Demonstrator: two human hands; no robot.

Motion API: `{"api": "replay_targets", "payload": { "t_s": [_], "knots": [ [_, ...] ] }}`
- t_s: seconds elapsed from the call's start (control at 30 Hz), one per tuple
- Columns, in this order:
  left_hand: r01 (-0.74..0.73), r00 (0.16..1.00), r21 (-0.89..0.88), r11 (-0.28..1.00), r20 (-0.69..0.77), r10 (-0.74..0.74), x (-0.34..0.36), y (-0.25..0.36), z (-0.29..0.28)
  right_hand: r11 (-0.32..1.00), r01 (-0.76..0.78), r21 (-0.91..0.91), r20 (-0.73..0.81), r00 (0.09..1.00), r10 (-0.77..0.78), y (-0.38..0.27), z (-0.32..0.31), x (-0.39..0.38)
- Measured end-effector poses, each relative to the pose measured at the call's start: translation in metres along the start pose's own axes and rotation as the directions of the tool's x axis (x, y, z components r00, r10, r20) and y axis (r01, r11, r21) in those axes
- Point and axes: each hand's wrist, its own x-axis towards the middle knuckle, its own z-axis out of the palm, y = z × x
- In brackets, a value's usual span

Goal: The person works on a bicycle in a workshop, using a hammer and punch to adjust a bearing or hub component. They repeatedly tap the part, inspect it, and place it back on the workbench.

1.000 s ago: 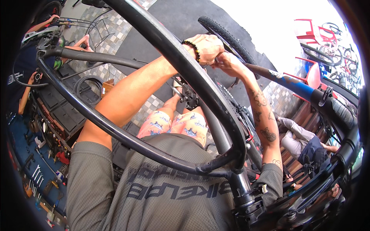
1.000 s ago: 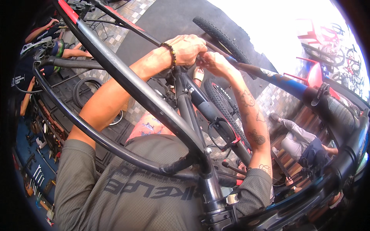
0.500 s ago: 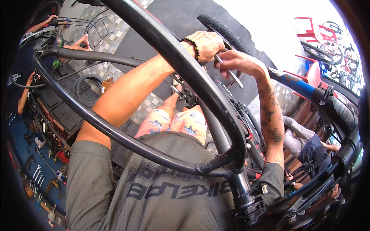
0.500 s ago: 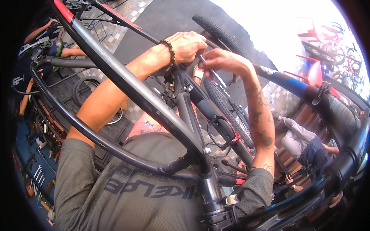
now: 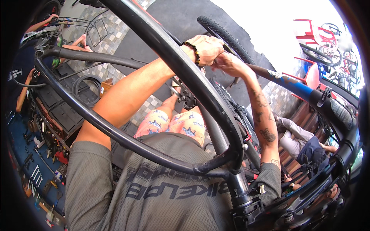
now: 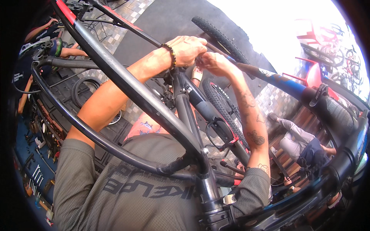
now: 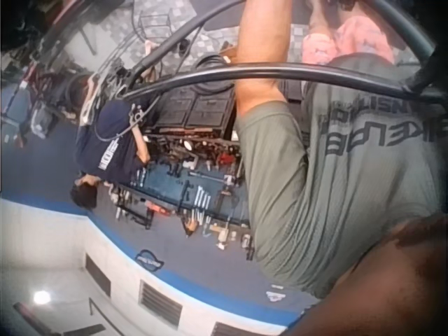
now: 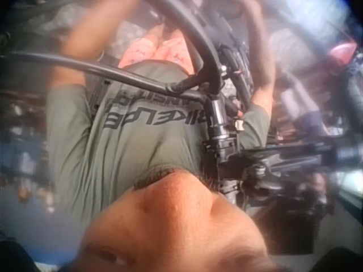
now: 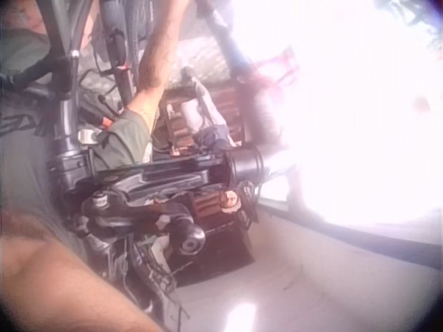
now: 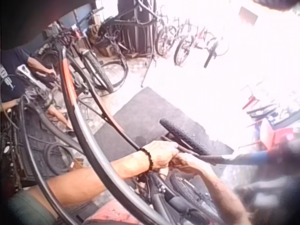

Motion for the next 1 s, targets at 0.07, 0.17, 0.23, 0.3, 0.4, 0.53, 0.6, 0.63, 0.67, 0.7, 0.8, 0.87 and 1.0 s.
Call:
{"api": "replay_targets", "payload": {
  "t_s": [0.07, 0.17, 0.23, 0.3, 0.4, 0.53, 0.6, 0.63, 0.67, 0.7, 0.8, 0.87, 1.0],
  "knots": [
    [0.065, 0.992, -0.050, 0.997, 0.111, -0.059, 0.001, 0.000, -0.004, 0.912, -0.218, 0.346, 0.238, 0.961, 0.140, 0.012, -0.005, -0.005],
    [0.143, 0.972, -0.066, 0.987, 0.199, -0.127, 0.006, -0.003, -0.011, 0.894, -0.122, 0.430, 0.159, 0.986, 0.057, 0.024, -0.004, -0.009],
    [0.235, 0.910, -0.062, 0.970, 0.365, -0.198, 0.013, -0.007, -0.014, 0.890, -0.083, 0.449, 0.140, 0.990, 0.021, 0.028, -0.002, -0.011],
    [0.340, 0.787, -0.098, 0.935, 0.574, -0.226, 0.023, -0.012, -0.015, 0.868, -0.164, 0.468, 0.165, 0.982, 0.097, 0.026, 0.001, -0.010],
    [0.422, 0.685, -0.090, 0.902, 0.683, -0.252, 0.031, -0.020, -0.014, 0.840, -0.239, 0.487, 0.226, 0.964, 0.144, 0.018, 0.002, -0.011],
    [0.463, 0.697, -0.030, 0.886, 0.630, -0.343, 0.031, -0.012, -0.011, 0.909, -0.194, 0.368, 0.148, 0.978, 0.149, 0.006, -0.003, -0.016],
    [0.472, 0.728, -0.005, 0.881, 0.565, -0.387, 0.028, 0.000, -0.010, 0.923, -0.195, 0.331, 0.138, 0.978, 0.157, 0.001, -0.004, -0.018],
    [0.481, 0.731, 0.027, 0.876, 0.541, -0.417, 0.028, 0.008, -0.009, 0.928, -0.238, 0.286, 0.123, 0.970, 0.211, -0.002, -0.005, -0.018],
    [0.482, 0.750, 0.112, 0.869, 0.459, -0.476, 0.027, 0.015, -0.006, 0.930, -0.246, 0.271, 0.119, 0.968, 0.222, -0.005, -0.004, -0.018],
    [0.495, 0.771, 0.153, 0.855, 0.375, -0.514, 0.026, 0.021, -0.004, 0.934, -0.226, 0.278, 0.116, 0.973, 0.200, -0.007, -0.004, -0.018],
    [0.424, 0.788, 0.194, 0.885, 0.402, -0.466, 0.025, 0.021, -0.006, 0.935, -0.224, 0.276, 0.073, 0.975, 0.212, -0.012, -0.004, -0.016],
    [0.365, 0.778, 0.119, 0.923, 0.506, -0.373, 0.027, 0.011, -0.013, 0.935, -0.227, 0.272, 0.079, 0.974, 0.214, -0.013, -0.006, -0.015],
    [0.427, 0.726, 0.003, 0.904, 0.595, -0.345, 0.026, 0.005, -0.019, 0.933, -0.232, 0.277, 0.087, 0.972, 0.216, -0.015, -0.008, -0.017]
  ]
}}
